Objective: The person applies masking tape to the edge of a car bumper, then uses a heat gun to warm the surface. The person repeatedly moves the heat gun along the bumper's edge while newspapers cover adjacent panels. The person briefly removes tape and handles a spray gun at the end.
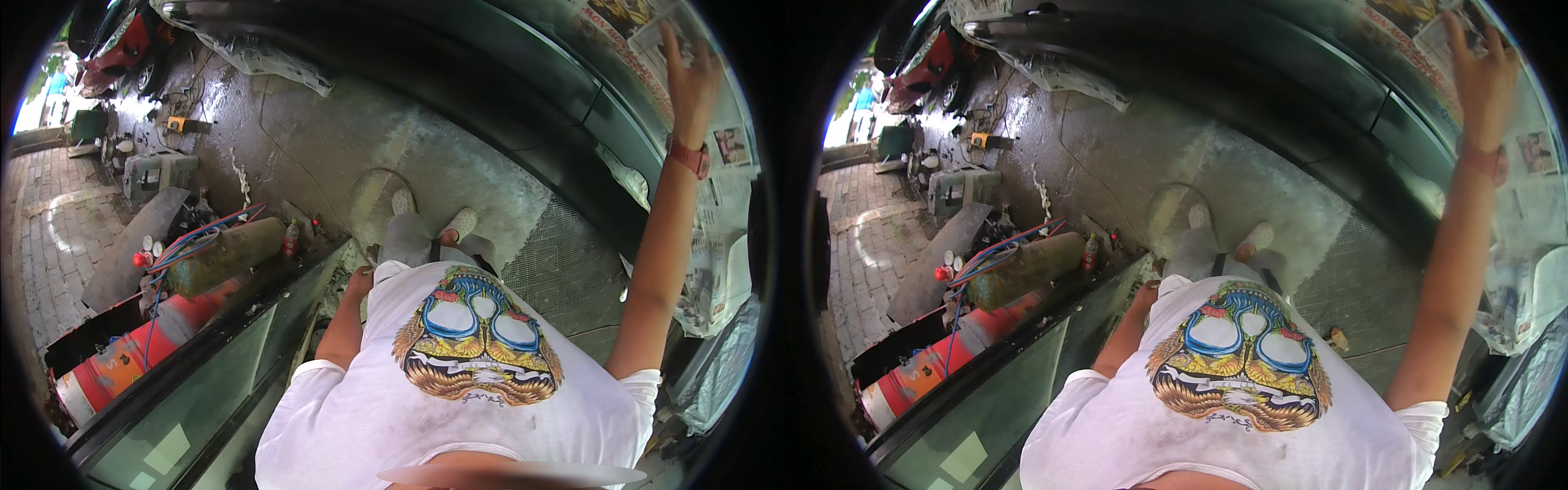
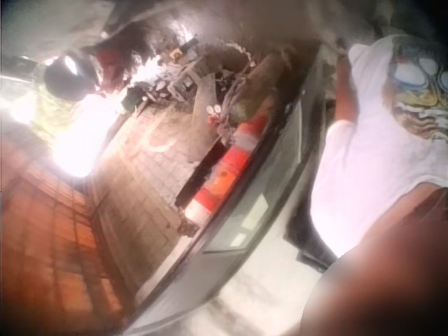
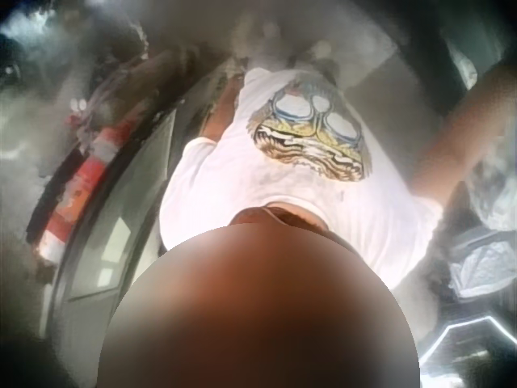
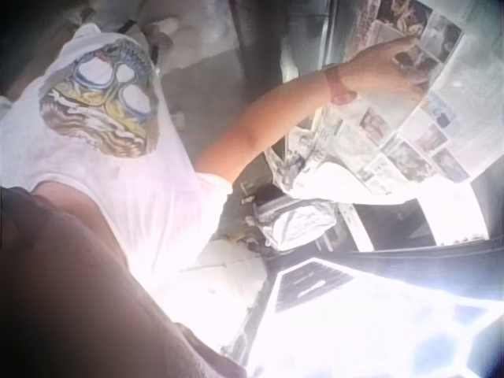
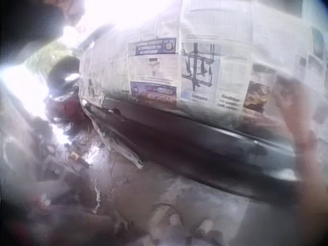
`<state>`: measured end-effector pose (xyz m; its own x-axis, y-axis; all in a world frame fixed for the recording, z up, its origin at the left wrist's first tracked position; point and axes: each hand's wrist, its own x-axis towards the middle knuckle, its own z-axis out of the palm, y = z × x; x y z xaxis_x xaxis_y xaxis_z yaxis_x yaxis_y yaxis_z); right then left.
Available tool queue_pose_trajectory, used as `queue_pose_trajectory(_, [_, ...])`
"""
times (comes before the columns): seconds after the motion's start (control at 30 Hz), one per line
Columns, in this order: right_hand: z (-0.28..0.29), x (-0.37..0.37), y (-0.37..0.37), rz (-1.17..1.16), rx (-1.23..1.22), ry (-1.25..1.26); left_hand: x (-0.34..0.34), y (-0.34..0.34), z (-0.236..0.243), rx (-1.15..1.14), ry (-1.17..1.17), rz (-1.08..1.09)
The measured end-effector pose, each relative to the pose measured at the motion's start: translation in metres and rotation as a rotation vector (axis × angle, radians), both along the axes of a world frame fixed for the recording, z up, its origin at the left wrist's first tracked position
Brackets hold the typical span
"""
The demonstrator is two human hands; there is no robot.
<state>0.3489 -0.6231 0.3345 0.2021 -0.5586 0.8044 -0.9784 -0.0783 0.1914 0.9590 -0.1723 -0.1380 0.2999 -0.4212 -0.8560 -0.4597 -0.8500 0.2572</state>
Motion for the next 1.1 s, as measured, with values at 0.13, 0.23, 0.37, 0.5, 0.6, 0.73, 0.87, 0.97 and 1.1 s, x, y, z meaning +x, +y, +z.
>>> queue_pose_trajectory(0.13, [-0.031,0.032,0.057,0.067,0.042,-0.351,0.026,-0.008,0.004,-0.019,-0.032,-0.092])
queue_pose_trajectory(0.23, [-0.059,0.042,0.116,-0.056,0.114,-0.382,0.048,-0.034,-0.010,-0.052,0.043,-0.129])
queue_pose_trajectory(0.37, [-0.158,0.078,0.225,-0.093,0.367,-0.744,0.061,-0.075,-0.022,-0.185,0.107,-0.147])
queue_pose_trajectory(0.5, [-0.322,0.122,0.381,-0.317,0.788,-0.653,0.065,-0.105,-0.023,-0.271,0.171,-0.068])
queue_pose_trajectory(0.6, [-0.424,0.170,0.545,-0.483,1.404,-0.720,0.071,-0.108,-0.013,-0.290,0.151,-0.074])
queue_pose_trajectory(0.73, [-0.462,0.233,0.725,-0.639,1.833,-1.013,0.072,-0.118,0.026,-0.281,0.327,0.004])
queue_pose_trajectory(0.87, [-0.452,0.274,0.791,-0.730,1.717,-1.332,0.055,-0.204,0.137,-0.652,0.260,-0.102])
queue_pose_trajectory(0.97, [-0.447,0.292,0.797,-0.626,1.318,-1.381,0.038,-0.291,0.283,-1.116,0.440,-0.321])
queue_pose_trajectory(1.1, [-0.414,0.293,0.753,-0.861,1.025,-1.493,0.003,-0.327,0.522,-1.867,1.063,-0.447])
